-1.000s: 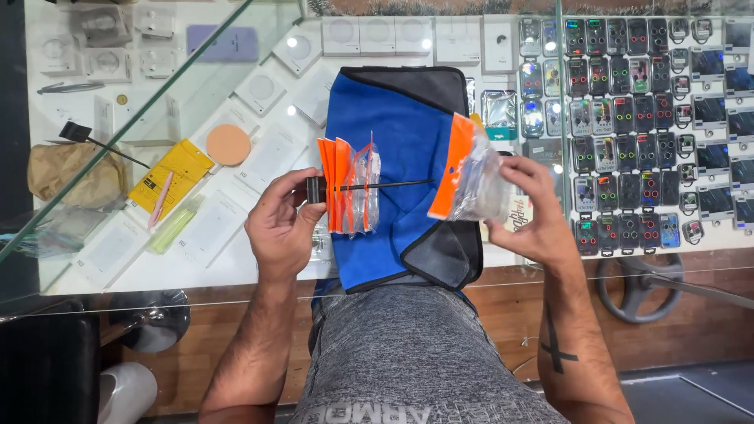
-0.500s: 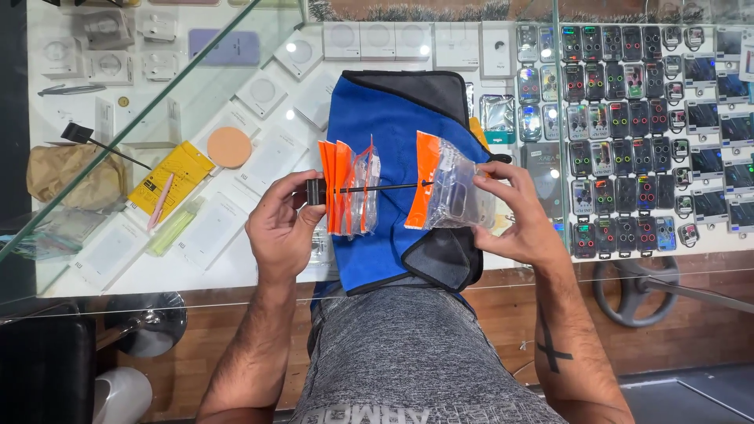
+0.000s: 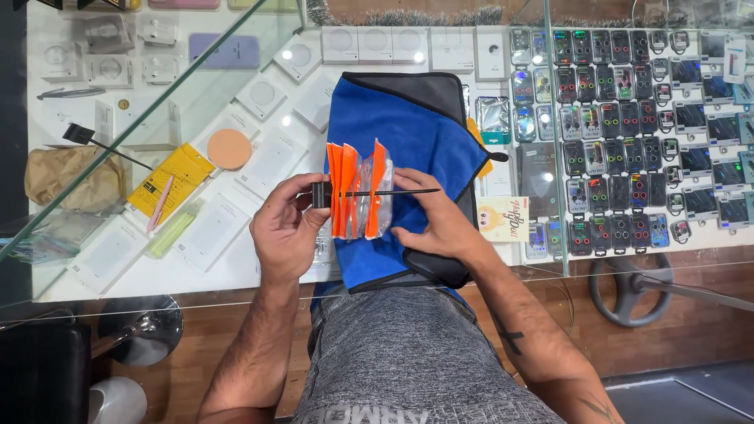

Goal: Organizing and hanging packaged phone cases onto a wall display rack in a mobile repair shop.

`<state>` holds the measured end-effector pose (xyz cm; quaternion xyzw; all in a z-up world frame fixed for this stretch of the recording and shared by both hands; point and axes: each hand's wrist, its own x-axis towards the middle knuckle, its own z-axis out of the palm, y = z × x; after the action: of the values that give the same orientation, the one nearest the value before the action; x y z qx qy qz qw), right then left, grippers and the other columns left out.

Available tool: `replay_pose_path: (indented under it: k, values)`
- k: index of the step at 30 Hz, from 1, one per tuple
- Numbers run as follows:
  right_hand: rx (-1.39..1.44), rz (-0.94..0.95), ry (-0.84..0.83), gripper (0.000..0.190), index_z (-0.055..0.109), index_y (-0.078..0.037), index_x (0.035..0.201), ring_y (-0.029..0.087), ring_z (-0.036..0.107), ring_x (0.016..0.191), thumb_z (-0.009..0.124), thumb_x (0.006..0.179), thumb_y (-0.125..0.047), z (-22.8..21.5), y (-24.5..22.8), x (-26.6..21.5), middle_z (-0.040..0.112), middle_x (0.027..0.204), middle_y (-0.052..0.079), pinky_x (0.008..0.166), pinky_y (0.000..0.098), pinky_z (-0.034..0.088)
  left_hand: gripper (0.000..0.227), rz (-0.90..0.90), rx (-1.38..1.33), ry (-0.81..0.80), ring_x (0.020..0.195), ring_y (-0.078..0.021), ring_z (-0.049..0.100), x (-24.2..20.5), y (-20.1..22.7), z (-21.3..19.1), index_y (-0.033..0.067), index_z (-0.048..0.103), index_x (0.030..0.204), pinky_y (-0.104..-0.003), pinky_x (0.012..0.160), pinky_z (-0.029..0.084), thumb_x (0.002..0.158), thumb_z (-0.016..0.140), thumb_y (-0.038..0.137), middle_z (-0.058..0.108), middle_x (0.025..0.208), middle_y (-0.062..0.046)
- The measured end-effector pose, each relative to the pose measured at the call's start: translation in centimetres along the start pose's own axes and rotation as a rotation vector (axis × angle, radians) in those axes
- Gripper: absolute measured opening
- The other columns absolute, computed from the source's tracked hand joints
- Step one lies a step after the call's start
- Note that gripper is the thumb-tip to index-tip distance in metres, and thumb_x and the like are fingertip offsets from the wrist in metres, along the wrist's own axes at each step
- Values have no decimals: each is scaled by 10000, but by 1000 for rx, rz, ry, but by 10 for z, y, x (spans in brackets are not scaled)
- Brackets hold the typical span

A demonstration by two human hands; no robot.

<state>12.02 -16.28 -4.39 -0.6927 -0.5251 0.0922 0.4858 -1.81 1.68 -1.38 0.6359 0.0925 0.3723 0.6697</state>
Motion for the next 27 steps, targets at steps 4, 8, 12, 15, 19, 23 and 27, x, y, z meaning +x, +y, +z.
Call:
replay_pose_path:
  k: [4,8,12,15,19,23,27]
  values:
    - [33,28,-34,771,401,-52,1341,384,405,1252,769,667,-115,6,-9,0,419,1341,215,1026,505,330,322,18,19,-13,987,-264,585,0,6,-4,-87,553,1089,-384,833,519,799,639,24,613,1014,-209]
    - [120,96,15,768,379,-38,1347,377,404,1254,773,710,-209,3,-18,-7,410,1355,215,1028,511,321,320,28,18,-36,980,-275,590,0,13,-10,-95,554,1076,-390,826,523,795,641,30,613,1003,-217]
    - [269,167,155,826,337,-10,1361,346,433,1233,788,705,-227,0,-23,-18,421,1356,196,1026,480,340,324,25,-51,-153,982,-287,605,9,24,-10,-96,560,1061,-398,856,518,777,649,31,618,998,-216]
    - [331,166,220,866,299,10,1373,323,436,1231,784,697,-233,-4,-41,-26,418,1359,197,1034,470,334,322,-24,-83,-263,973,-302,620,12,29,-9,-106,575,1027,-411,852,523,745,672,18,629,978,-222]
    - [203,40,341,856,320,70,1326,318,523,1134,759,703,-320,-19,-66,-47,479,1269,245,981,479,382,324,-68,-158,-457,938,-312,644,21,32,11,-106,601,986,-410,832,539,702,699,15,651,938,-222]
    - [-62,-142,654,625,540,80,1022,366,613,792,866,579,-218,-30,-97,-74,604,903,208,710,467,512,310,-125,-229,-616,894,-287,658,19,29,41,-100,614,972,-379,801,550,711,704,40,655,913,-223]
    - [-160,-165,728,270,566,-22,820,232,594,576,780,670,-92,-48,-142,-106,604,675,90,554,337,500,333,-227,-239,-787,899,-226,642,1,31,76,-48,620,997,-314,804,536,745,697,156,657,947,-175]
